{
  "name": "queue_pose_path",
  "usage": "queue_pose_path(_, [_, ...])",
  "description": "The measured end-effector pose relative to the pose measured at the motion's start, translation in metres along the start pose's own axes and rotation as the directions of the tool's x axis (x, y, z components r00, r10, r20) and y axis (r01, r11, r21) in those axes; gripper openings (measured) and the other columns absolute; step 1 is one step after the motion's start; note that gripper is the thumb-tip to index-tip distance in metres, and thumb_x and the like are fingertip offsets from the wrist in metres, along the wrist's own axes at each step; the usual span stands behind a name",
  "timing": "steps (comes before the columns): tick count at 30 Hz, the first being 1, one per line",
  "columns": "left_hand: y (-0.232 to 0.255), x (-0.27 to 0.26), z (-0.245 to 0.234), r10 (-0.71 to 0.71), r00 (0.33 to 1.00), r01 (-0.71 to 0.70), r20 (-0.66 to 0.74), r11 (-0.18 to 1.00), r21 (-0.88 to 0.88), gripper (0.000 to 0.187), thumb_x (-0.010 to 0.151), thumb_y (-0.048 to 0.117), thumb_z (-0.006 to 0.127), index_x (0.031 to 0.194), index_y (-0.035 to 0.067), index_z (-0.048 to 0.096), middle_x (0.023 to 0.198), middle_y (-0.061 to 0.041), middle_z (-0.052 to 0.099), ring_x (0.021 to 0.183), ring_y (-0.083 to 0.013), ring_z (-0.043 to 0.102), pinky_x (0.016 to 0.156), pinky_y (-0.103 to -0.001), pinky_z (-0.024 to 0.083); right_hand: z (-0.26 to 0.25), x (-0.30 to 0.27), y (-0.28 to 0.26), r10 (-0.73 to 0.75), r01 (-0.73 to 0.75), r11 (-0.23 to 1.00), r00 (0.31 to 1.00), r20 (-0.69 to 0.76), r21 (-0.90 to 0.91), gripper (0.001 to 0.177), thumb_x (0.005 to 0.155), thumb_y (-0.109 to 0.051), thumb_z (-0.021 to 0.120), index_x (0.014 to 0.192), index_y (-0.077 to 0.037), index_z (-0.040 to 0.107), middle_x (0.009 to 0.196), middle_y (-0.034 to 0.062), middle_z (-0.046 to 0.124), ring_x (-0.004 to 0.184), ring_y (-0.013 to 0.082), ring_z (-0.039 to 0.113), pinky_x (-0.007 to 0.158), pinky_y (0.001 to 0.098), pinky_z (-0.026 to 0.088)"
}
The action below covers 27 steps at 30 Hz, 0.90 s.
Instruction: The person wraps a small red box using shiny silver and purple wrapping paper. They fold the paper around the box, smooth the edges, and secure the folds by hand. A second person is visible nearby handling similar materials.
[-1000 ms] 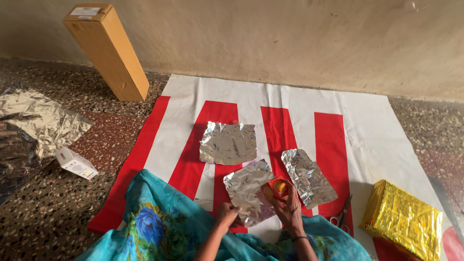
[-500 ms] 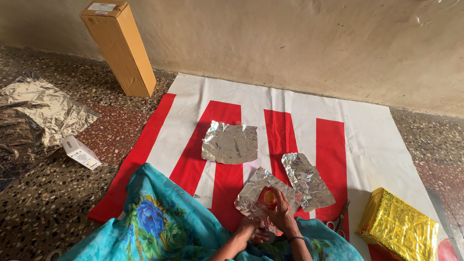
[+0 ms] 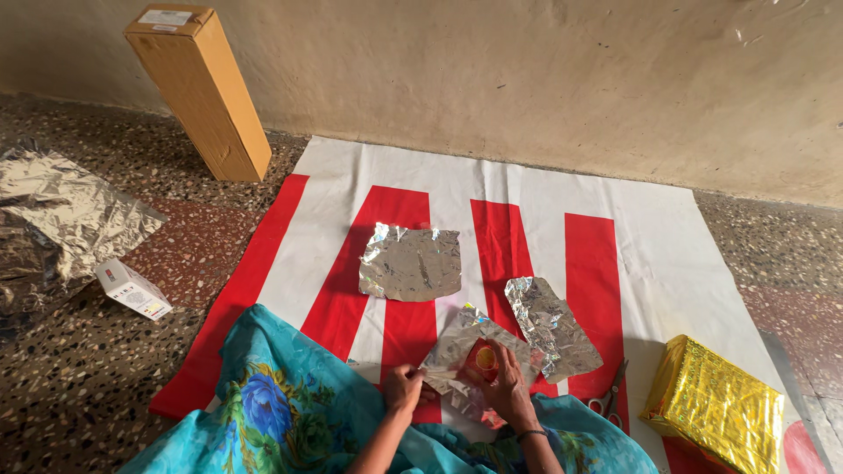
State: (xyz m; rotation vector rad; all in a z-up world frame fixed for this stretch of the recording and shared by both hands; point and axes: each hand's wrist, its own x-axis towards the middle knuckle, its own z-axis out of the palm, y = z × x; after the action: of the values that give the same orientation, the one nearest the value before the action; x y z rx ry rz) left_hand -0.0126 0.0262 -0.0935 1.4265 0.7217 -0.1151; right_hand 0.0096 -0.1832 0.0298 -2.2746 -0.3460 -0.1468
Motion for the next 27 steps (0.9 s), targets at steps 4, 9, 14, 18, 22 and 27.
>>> queue_pose_path(4, [-0.002,0.003,-0.011,-0.085,0.996,0.082,-0.017,0.988,-0.133,0.016,0.090,0.012,0.065,0.085,-0.003,0.069,0.071,-0.017,0.076,0.054,-0.0272,0.076,0.044,-0.034,0.058,0.007,-0.004,-0.001,-0.050,0.050,0.999,0.999,0.007,0.008,0.079,0.073,-0.028,0.089,0.138,-0.009,0.049,0.132,0.0165,0.060,0.122,0.0363,0.061,0.098,0.0433,0.053])
queue_pose_path(9, [-0.011,-0.002,-0.018,-0.092,0.996,0.092,0.002,0.985,-0.143,0.018,0.089,0.012,0.065,0.083,-0.005,0.065,0.070,-0.019,0.073,0.054,-0.0286,0.076,0.045,-0.034,0.059,0.014,-0.003,0.000,-0.138,0.140,0.987,0.990,0.029,-0.076,0.078,0.072,-0.012,0.080,0.143,-0.009,0.049,0.139,0.0168,0.058,0.130,0.0378,0.057,0.106,0.0428,0.050])
queue_pose_path(14, [-0.011,-0.005,-0.023,-0.174,0.983,0.181,0.053,0.963,-0.197,0.022,0.088,0.020,0.065,0.088,-0.002,0.066,0.078,-0.017,0.075,0.061,-0.0277,0.078,0.049,-0.034,0.059,-0.005,-0.011,0.004,-0.188,0.186,0.981,0.981,-0.049,-0.053,0.088,0.062,-0.022,0.093,0.134,-0.001,0.047,0.137,0.0222,0.052,0.125,0.0438,0.050,0.103,0.0481,0.043])
queue_pose_path(18, [-0.001,0.001,-0.030,-0.347,0.926,0.377,0.148,0.866,-0.328,0.024,0.086,0.024,0.067,0.092,0.001,0.070,0.083,-0.017,0.077,0.070,-0.0270,0.078,0.055,-0.034,0.060,-0.026,-0.033,0.004,-0.066,0.074,0.987,0.996,0.060,-0.143,0.046,0.073,-0.024,0.088,0.111,-0.012,0.064,0.114,0.0049,0.067,0.114,0.0289,0.064,0.101,0.0414,0.054])
queue_pose_path(22, [0.005,0.007,-0.032,-0.370,0.907,0.419,0.200,0.839,-0.348,0.023,0.081,0.022,0.067,0.089,0.000,0.063,0.086,-0.019,0.077,0.076,-0.0301,0.080,0.059,-0.037,0.064,-0.015,-0.057,-0.007,-0.095,0.142,0.979,0.952,0.290,-0.144,0.053,0.063,-0.021,0.091,0.107,-0.009,0.065,0.118,0.0119,0.062,0.110,0.0350,0.061,0.088,0.0452,0.052])
queue_pose_path(27, [0.014,0.004,-0.036,-0.373,0.905,0.425,0.203,0.785,-0.452,0.027,0.081,0.026,0.068,0.085,0.002,0.057,0.087,-0.025,0.078,0.079,-0.0325,0.080,0.061,-0.038,0.064,-0.004,-0.055,0.007,-0.113,0.173,0.955,0.963,0.243,-0.241,0.032,0.068,-0.008,0.078,0.098,-0.009,0.066,0.103,0.0111,0.065,0.101,0.0348,0.064,0.082,0.0443,0.055])
